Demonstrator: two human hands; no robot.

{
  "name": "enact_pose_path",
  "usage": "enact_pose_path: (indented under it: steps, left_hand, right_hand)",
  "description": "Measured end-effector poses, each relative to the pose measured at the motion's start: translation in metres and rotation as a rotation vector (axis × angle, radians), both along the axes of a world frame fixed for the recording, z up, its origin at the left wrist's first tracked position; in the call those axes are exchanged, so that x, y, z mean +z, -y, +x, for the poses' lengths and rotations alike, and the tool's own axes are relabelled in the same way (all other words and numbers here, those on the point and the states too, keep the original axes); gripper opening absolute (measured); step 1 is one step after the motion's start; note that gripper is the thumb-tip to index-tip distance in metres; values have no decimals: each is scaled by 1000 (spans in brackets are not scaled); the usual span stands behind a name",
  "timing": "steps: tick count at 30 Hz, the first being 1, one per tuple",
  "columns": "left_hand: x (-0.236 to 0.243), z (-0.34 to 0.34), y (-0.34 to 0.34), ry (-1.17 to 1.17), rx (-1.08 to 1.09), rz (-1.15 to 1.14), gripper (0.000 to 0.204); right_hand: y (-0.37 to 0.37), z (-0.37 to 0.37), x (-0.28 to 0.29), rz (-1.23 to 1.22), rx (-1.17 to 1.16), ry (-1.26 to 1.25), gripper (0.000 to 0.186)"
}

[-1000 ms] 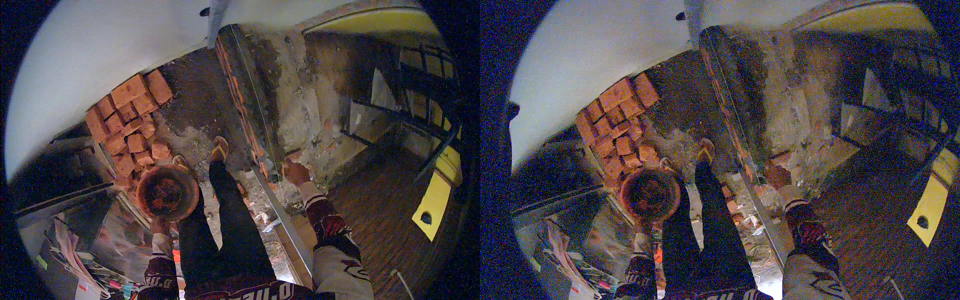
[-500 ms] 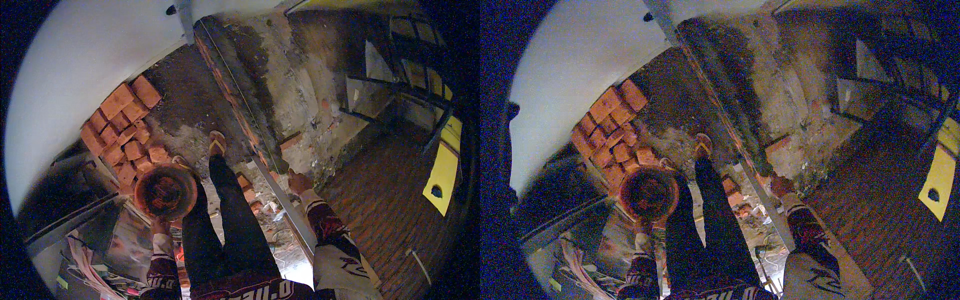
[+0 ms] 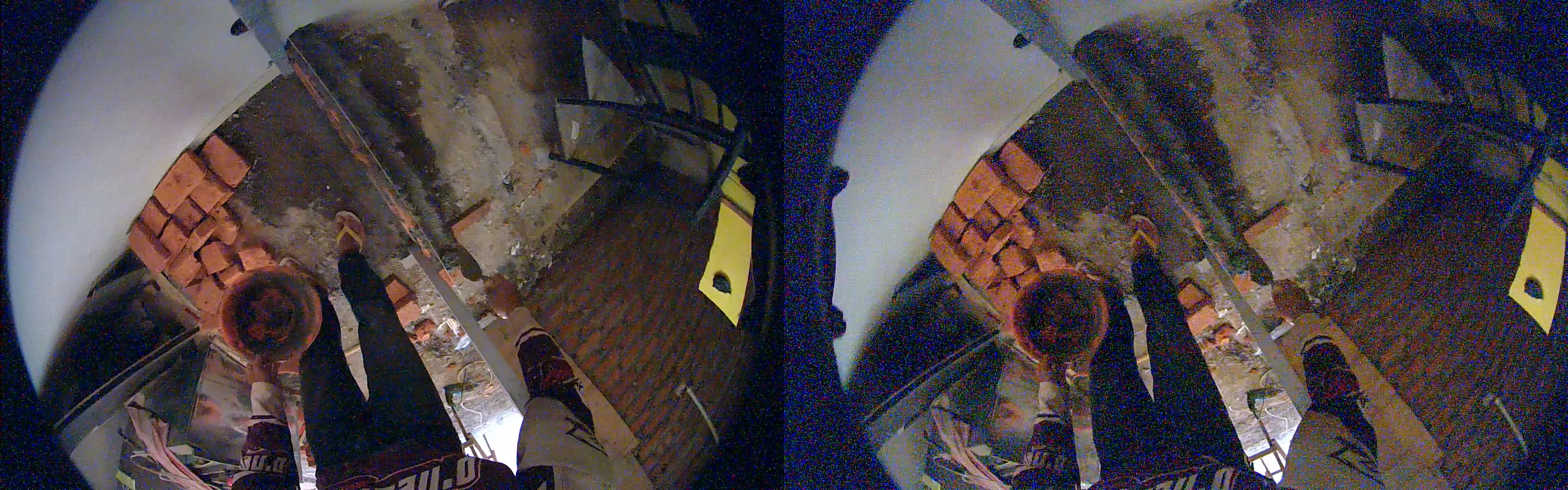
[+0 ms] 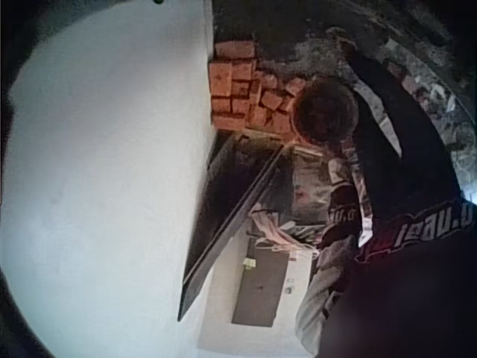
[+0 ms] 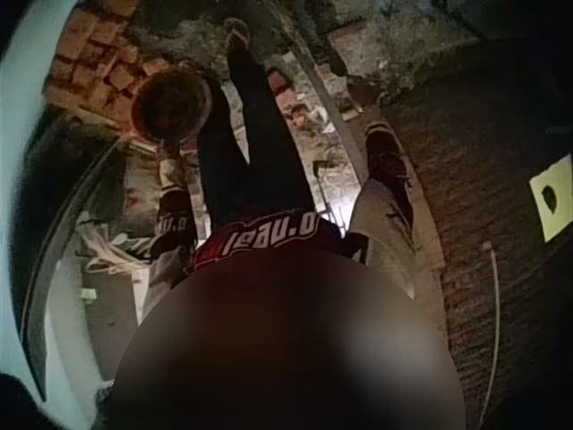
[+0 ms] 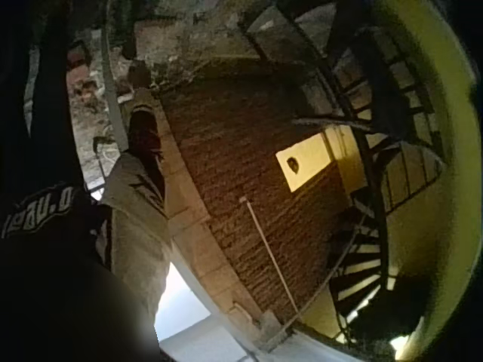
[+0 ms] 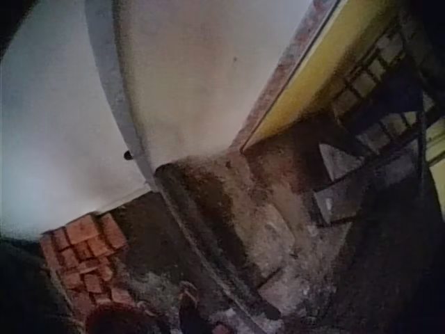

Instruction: The person mixes mortar in a plastic basin, scoops mortar onto a brick wall course, and places bricks onto the mortar bed, aligning them along a string line. At the end the person picks up a cordless angle grinder and works on the brickwork.

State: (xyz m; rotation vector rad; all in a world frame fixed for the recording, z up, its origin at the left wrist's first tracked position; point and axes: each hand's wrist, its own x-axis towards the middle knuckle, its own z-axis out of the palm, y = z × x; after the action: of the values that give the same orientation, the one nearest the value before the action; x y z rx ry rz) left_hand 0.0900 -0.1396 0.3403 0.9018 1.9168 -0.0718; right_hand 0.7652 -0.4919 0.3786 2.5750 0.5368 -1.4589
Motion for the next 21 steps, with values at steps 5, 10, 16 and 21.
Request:
enact_pose_path:
  steps: [5, 10, 16, 21]
  left_hand:
    - [1, 32, -6, 29, 96, 16, 32]
    - [6, 47, -5, 33, 168, 36, 29]
    - [12, 58, 9, 40, 245, 34, 27]
    - [19, 69, 27, 38, 318, 41, 25]
  right_hand:
    - [-3, 27, -34, -194, -578, -315, 27]
    - [-114, 51, -60, 88, 92, -297, 29]
    - [-285, 121, -114, 374, 480, -221, 32]
    - [-414, 153, -136, 860, 259, -273, 39]
